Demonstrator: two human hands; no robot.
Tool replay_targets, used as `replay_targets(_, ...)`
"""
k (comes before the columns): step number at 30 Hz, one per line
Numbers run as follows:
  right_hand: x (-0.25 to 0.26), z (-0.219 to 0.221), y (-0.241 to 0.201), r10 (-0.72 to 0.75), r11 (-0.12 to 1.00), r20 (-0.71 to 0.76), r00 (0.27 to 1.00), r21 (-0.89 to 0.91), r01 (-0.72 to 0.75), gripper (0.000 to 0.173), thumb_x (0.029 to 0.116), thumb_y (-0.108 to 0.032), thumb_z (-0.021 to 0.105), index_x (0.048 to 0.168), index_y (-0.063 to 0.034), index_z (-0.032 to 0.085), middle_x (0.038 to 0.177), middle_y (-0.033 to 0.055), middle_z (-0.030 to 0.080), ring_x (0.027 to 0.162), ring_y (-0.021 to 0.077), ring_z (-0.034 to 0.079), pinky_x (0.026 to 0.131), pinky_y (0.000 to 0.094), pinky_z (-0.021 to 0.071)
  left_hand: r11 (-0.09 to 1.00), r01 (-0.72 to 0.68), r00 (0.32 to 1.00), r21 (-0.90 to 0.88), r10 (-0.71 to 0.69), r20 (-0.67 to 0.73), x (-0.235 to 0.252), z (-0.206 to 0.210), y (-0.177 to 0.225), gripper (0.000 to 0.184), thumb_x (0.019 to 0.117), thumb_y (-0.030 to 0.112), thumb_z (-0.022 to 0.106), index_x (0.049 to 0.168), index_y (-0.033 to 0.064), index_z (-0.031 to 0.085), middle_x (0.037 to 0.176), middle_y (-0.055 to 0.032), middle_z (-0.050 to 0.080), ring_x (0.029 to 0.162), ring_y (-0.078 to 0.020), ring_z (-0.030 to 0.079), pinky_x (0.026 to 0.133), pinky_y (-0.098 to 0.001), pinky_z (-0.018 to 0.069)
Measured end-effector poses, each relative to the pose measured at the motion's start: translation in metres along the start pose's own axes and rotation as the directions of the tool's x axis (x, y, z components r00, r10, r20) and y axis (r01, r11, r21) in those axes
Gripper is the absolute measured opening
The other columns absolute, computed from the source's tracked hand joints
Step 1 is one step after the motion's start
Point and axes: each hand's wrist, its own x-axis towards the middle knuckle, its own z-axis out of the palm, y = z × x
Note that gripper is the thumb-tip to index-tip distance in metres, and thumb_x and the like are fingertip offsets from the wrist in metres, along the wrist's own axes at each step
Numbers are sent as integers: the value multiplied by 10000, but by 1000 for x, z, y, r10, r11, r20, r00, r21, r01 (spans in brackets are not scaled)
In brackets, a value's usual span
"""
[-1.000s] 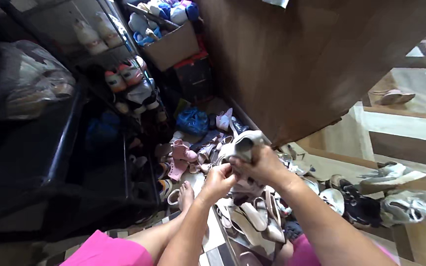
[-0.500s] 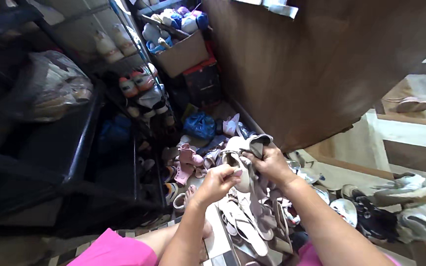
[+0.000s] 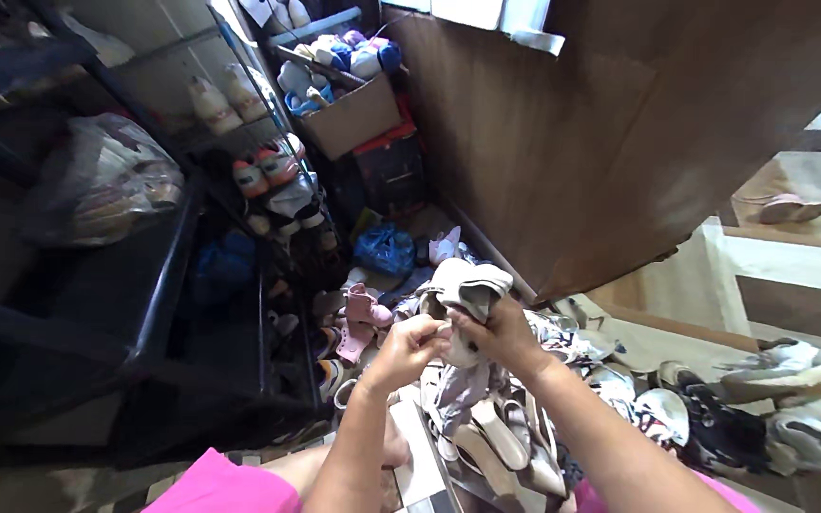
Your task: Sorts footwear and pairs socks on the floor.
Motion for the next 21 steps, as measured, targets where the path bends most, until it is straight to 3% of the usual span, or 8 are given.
replay_targets(2,5,-11,5,123,992,82,989,-36,-121,289,927,-236,731,1037,30,731,985,188,721,943,289,704,881,522,558,1000,13,1000,1,-13,-22,-2,-5,0,204,955,50,608,1072,-82,711,973,-90,691,883,-37,629,835,-211,529)
replay_targets(4,10,-25,13,240,968,51,969,-93,-235,246,917,-189,747,952,54,730,879,214,714,845,341,705,806,582,551,999,23,999,-30,-24,-30,-5,-10,-5,186,957,49,597,1058,-65,705,954,-51,686,857,-16,631,814,-210,540)
replay_targets(6,11,-36,12,227,972,-74,971,-41,-231,194,917,-156,735,955,34,726,867,173,710,794,265,699,762,515,573,998,43,999,-53,-44,-10,-5,-17,-7,182,962,49,601,1070,-56,705,976,-27,689,877,6,632,828,-196,544)
replay_targets(9,12,-36,-4,46,997,-147,988,67,-36,211,938,-137,705,1083,15,699,1027,120,699,942,136,679,878,350,576,997,49,999,-53,-49,-10,-5,-17,-6,171,956,44,611,1054,-53,712,975,-25,686,892,9,633,836,-186,544)
replay_targets(12,9,-27,2,-42,998,72,997,-47,46,221,858,-103,762,992,66,712,983,203,706,912,291,702,850,478,575,999,-31,999,5,31,-31,-2,-14,-5,149,936,40,619,1025,-23,721,936,-13,680,863,-13,632,801,-211,554)
replay_targets(15,17,-44,19,270,936,208,940,-287,-205,256,883,-73,752,1072,92,699,1103,300,680,1046,456,672,932,636,516,998,22,998,55,-18,-60,-7,-28,-4,178,945,43,610,1082,-11,710,967,-33,680,838,-53,634,767,-255,560)
replay_targets(19,26,-98,20,330,872,-44,943,-367,-323,250,907,-75,675,1110,67,711,1124,303,677,1082,447,655,935,654,489,986,119,987,114,-105,-126,-16,-61,-12,179,953,36,606,1103,-9,693,990,-24,675,817,-28,633,753,-226,564)
replay_targets(21,21,-130,-4,233,923,-317,919,-225,-312,252,938,-106,644,1139,44,676,1076,140,698,1003,186,675,925,416,553,949,232,963,212,-193,-189,-19,-70,-17,179,975,32,620,1130,-25,687,1013,-78,674,825,-79,635,776,-280,562)
